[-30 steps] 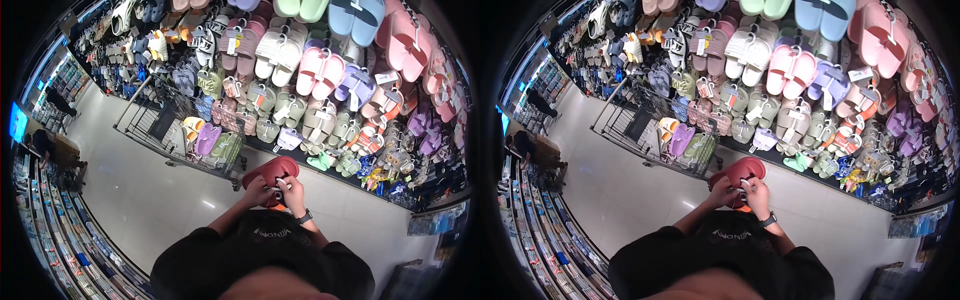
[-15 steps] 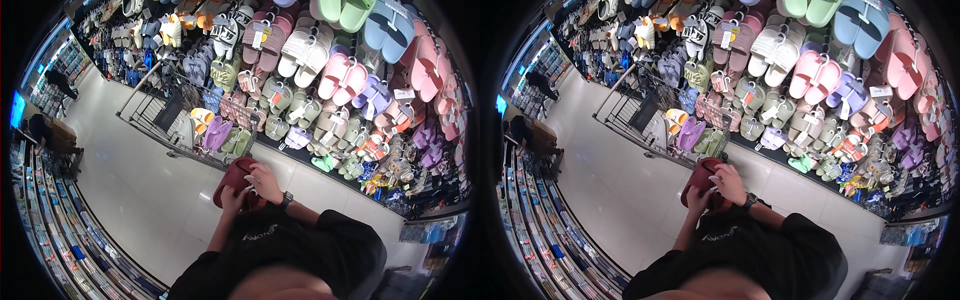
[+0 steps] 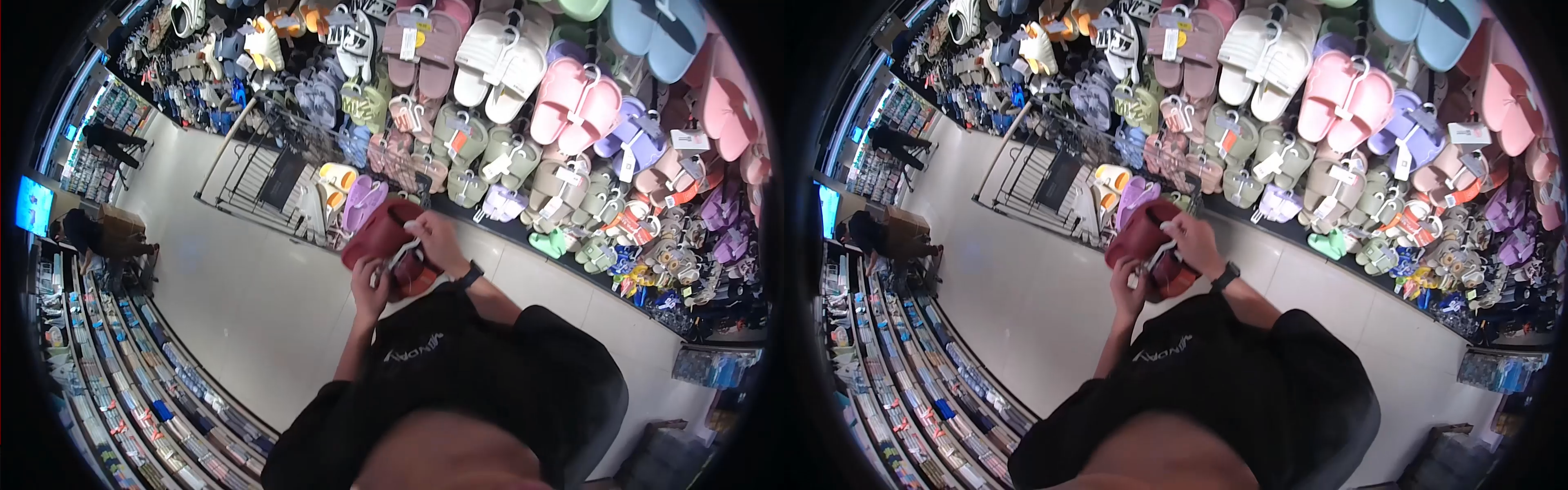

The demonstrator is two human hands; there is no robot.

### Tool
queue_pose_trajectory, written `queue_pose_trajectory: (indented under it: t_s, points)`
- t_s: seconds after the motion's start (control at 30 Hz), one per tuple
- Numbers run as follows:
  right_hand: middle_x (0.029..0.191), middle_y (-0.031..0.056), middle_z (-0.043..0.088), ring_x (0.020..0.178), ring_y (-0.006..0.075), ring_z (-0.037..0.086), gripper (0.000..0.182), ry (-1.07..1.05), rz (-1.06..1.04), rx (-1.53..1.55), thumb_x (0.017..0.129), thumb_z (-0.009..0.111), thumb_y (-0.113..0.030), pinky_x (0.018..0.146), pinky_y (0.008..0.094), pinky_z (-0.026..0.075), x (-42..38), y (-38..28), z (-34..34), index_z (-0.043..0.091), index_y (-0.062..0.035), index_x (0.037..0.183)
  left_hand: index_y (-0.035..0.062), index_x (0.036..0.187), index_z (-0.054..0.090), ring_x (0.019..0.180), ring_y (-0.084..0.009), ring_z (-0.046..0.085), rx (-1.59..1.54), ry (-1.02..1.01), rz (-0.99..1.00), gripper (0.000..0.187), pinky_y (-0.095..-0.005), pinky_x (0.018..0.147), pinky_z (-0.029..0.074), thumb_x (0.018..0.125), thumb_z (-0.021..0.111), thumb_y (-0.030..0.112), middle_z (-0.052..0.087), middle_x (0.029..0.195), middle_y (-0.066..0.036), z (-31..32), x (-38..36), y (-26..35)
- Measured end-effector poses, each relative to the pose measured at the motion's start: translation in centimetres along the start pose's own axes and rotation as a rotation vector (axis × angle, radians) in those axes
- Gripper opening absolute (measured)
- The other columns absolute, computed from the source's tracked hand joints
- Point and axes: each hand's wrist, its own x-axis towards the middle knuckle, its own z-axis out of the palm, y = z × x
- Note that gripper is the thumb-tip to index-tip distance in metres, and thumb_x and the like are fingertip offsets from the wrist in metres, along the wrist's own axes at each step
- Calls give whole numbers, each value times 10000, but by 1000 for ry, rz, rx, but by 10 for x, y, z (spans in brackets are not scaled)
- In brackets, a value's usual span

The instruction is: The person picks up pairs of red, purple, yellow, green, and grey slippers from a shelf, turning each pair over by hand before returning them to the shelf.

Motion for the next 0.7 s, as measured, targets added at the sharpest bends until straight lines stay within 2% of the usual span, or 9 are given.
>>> queue_pose_trajectory:
  t_s: [0.03, 0.13, 0.17, 0.23, 0.3, 0.4, 0.43, 0.57, 0.7]
  points:
    - [685, 150, 620, 613, 267, 631, 226, 23, -20, 27, 862, 662, -236, 568, 355, 463, 13, 10, -6, 624, -14, 842, -5, 955, 636, 958, -348, 602, -1, -3, 17, 198, -395, 827, 478, 765, 661, 45, 611, 1018, -181, 5, 8, 0]
    - [707, 113, 658, 637, 190, 645, 173, 49, -35, 106, 877, 647, -177, 593, 300, 475, 40, 21, -31, 636, -5, 864, 23, 930, 646, 935, -341, 588, 49, -121, 87, 175, -382, 808, 473, 757, 661, 42, 587, 1053, -169, 13, 34, 10]
    - [736, 93, 678, 667, 163, 650, 156, 38, 6, 146, 886, 637, -158, 620, 280, 482, 47, 26, -40, 638, -2, 883, 30, 929, 646, 965, -351, 577, -5, -177, 20, 182, -403, 827, 463, 748, 656, 48, 584, 1084, -176, 17, 41, 16]
    - [869, 59, 708, 790, 105, 647, 152, -41, 71, 175, 952, 575, -128, 714, 231, 499, 60, 33, -61, 618, 15, 981, 37, 928, 649, 1002, -362, 569, -8, -220, 82, 190, -427, 860, 451, 739, 655, 52, 581, 1113, -186, 25, 54, 16]
    - [854, 73, 714, 777, 117, 655, 152, -35, 127, 291, 946, 576, -121, 714, 239, 499, 69, 44, -74, 623, 21, 971, 45, 935, 646, 1107, -383, 543, -34, -259, 149, 209, -465, 935, 420, 726, 655, 64, 577, 1166, -201, 35, 65, 18]
    - [852, 88, 710, 789, 126, 655, 147, -39, 207, 450, 959, 547, -96, 724, 241, 500, 72, 51, -83, 621, 30, 973, 36, 952, 636, 1103, -364, 564, -9, -251, 239, 197, -430, 930, 438, 756, 643, 50, 586, 1174, -205, 44, 78, 24]
    - [852, 90, 709, 793, 127, 655, 144, -42, 250, 500, 959, 544, -91, 724, 240, 499, 72, 50, -84, 622, 29, 973, 40, 1018, 602, 1198, -382, 521, -67, -291, 180, 274, -454, 988, 407, 747, 642, 41, 588, 1201, -196, 47, 78, 17]
    - [851, 102, 705, 781, 134, 646, 139, -56, 274, 525, 959, 534, -76, 727, 246, 492, 70, 51, -82, 626, 28, 971, 34, 1082, 558, 1236, -403, 481, -109, -277, 137, 415, -487, 1048, 357, 676, 640, 57, 575, 1212, -202, 39, 94, 12]
    - [849, 114, 707, 783, 157, 661, 122, 8, 374, 592, 944, 533, -48, 747, 275, 506, 60, 53, -65, 635, 18, 947, 27, 1156, 545, 1283, -411, 439, -142, -439, 248, 539, -515, 1105, 292, 621, 558, 94, 560, 1260, -190, 22, 108, -12]
